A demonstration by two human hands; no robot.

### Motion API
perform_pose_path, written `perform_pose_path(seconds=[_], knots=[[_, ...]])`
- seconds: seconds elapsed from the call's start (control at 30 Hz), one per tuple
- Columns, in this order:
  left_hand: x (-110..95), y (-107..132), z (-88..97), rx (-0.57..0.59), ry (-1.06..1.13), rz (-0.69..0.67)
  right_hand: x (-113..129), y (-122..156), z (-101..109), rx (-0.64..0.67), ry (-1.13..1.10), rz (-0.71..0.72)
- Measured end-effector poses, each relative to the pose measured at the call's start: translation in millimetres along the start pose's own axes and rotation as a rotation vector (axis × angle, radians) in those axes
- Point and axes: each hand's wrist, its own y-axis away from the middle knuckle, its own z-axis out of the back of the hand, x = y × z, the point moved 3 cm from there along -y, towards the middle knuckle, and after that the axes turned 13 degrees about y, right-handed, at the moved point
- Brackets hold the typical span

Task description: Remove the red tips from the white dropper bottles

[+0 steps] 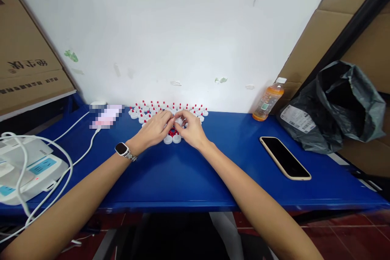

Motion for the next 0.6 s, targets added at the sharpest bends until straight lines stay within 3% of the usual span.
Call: perform_pose_path(seconds=[0.17, 0.4, 0.6], knots=[[-2, -2, 0.2, -0.058, 0.081, 0.005, 12, 3, 4, -0.072, 0.048, 0.095], [-2, -10, -10.8, -0.276, 0.491, 0.285, 21, -1, 2, -0.146, 0.290, 0.230], [15, -12, -7.3, -0.336, 0.798, 0.503, 14, -4, 5, -0.170, 0.416, 0.224]])
